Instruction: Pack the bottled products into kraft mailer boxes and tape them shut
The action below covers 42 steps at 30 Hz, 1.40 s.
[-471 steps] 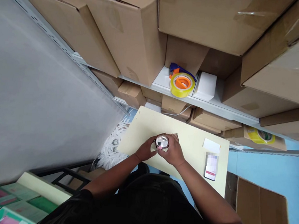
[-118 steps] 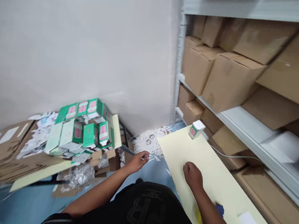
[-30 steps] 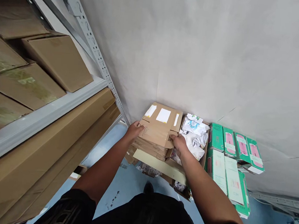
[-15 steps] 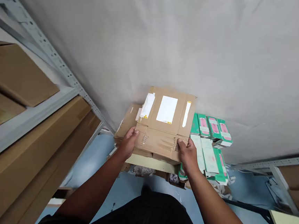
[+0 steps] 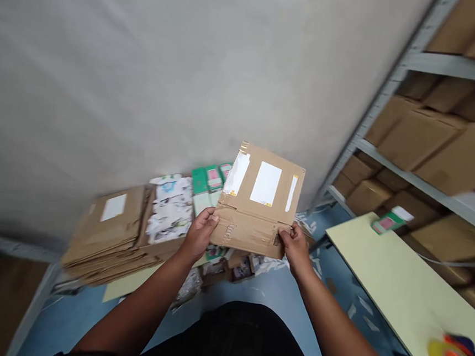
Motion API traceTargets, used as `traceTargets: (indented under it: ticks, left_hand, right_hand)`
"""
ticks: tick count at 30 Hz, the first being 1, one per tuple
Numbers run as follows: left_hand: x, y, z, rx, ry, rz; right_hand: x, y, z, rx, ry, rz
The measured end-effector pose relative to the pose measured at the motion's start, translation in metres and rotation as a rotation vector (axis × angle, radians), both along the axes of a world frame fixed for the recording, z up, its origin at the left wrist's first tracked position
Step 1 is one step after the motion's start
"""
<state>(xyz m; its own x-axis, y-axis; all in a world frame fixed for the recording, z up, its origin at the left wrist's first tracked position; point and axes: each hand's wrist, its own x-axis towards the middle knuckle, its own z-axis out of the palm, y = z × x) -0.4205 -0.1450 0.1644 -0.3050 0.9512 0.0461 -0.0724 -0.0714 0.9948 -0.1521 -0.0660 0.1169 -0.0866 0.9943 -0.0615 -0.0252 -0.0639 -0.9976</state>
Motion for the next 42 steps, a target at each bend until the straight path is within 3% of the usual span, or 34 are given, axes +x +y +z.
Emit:
traceTargets:
  ticks: [7, 10, 14, 21, 26, 31, 36, 42]
  left_hand:
    - [0.19, 0.068, -0.016, 0.018, -0.003, -0.246]
    - [0.25, 0.086, -0.019, 0.007, 0.077, -0.381]
    - [0.309, 0.112, -0.025, 0.036, 0.246, -0.534]
    - [0.395, 0.177, -0.051, 0.12, 0.539, -0.744]
    - [0.439, 0.233, -0.078, 0.252, 0.725, -0.888]
    - [0.471, 0.282, -0.104, 0.435, 0.867, -1.002]
    - [0.505, 0.296, -0.124, 0.588, 0.884, -1.134]
    - [0.537, 0.295, -0.14, 0.568, 0.851, -1.177]
  right_hand:
    - [0.191, 0.004, -0.037, -0.158, -0.022, -0.231]
    - [0.246, 0.001, -0.051, -0.263, -0.113, -0.313]
    - [0.299, 0.002, -0.07, -0.328, -0.229, -0.483]
    - [0.362, 0.017, -0.079, -0.369, -0.204, -0.598]
    - [0.393, 0.049, -0.068, -0.347, -0.208, -0.75]
    - [0.406, 0.076, -0.05, -0.36, -0.069, -0.943]
    - [0.417, 0.096, -0.047, -0.385, -0.109, -1.019]
    - [0.456, 0.105, -0.073, -0.461, -0.349, -1.087]
